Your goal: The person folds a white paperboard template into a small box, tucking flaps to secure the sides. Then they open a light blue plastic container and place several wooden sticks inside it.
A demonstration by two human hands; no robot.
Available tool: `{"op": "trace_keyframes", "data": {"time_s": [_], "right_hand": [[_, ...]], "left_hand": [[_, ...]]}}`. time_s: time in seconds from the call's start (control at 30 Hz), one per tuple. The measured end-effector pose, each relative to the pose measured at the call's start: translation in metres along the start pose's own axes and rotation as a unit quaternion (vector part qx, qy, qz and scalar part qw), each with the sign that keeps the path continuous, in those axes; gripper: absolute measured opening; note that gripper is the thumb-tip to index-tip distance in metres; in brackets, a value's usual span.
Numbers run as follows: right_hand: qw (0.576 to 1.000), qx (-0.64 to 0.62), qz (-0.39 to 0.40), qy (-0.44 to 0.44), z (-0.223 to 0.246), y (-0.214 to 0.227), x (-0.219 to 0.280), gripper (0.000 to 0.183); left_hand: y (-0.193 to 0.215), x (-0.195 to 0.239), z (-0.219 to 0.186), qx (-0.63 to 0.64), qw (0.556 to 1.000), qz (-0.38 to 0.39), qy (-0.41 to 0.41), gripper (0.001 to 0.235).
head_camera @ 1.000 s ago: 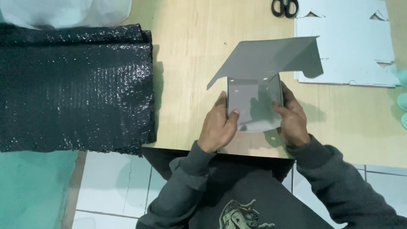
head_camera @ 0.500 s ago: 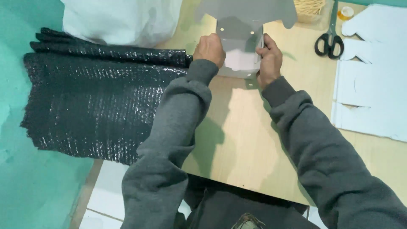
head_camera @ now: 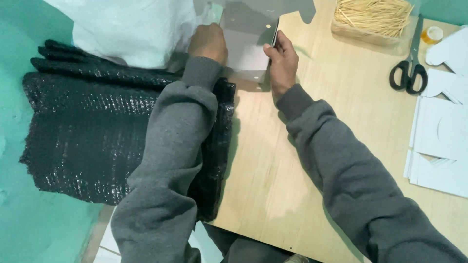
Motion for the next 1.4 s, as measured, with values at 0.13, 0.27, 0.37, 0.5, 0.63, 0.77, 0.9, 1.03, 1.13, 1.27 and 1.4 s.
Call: {"op": "trace_keyframes", "data": {"time_s": [0.13, 0.27, 0.37, 0.5, 0.63, 0.77, 0.9, 1.03, 1.13, 1.27, 1.4], "right_hand": [[0.999, 0.032, 0.014, 0.02, -0.009, -0.016, 0.006, 0.066], [0.999, 0.037, 0.004, 0.021, -0.005, -0.025, 0.012, 0.069], [0.998, 0.057, 0.004, 0.012, 0.002, -0.024, 0.017, 0.069], [0.997, 0.078, 0.023, -0.003, 0.014, -0.028, 0.024, 0.075], [0.996, 0.078, 0.03, -0.025, 0.021, -0.024, 0.03, 0.078], [0.995, 0.092, 0.028, -0.022, 0.017, -0.015, 0.028, 0.078], [0.997, 0.076, 0.008, -0.011, 0.027, 0.0, 0.031, 0.074], [0.992, 0.117, -0.032, 0.035, 0.034, 0.029, 0.031, 0.058], [0.992, 0.101, -0.048, 0.065, 0.046, 0.053, 0.032, 0.044], [0.978, 0.149, -0.066, 0.127, 0.08, 0.09, 0.036, 0.026], [0.959, 0.189, -0.093, 0.191, 0.106, 0.155, 0.026, 0.021]], "left_hand": [[0.004, 0.005, 0.017, -0.002, 1.0, -0.015, 0.006, 0.024], [0.001, 0.004, 0.02, -0.068, 0.987, -0.133, -0.055, 0.021], [0.005, 0.011, 0.024, -0.051, 0.982, -0.175, -0.056, 0.024], [0.008, 0.009, 0.032, -0.063, 0.991, -0.117, -0.015, 0.022], [0.01, 0.021, 0.027, -0.065, 0.992, -0.11, -0.013, 0.019], [0.017, 0.036, 0.014, -0.093, 0.976, -0.185, -0.07, 0.014], [0.015, 0.045, -0.003, -0.171, 0.943, -0.264, -0.104, 0.022], [0.018, 0.061, -0.031, -0.19, 0.921, -0.318, -0.125, 0.017], [0.033, 0.104, -0.078, -0.231, 0.849, -0.442, -0.174, 0.016], [0.007, 0.132, -0.145, -0.108, 0.838, -0.429, -0.32, 0.009], [-0.052, 0.124, -0.207, -0.018, 0.866, -0.332, -0.373, 0.008]]}}
Point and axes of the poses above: each hand's wrist, its own x-axis away from the middle knuckle, its own y-axis out of the back of the hand, z = x × y, the point moved 6 cm from there along -x, towards the middle knuckle, and after that the axes turned 5 degrees about x, right-handed, at the moved point
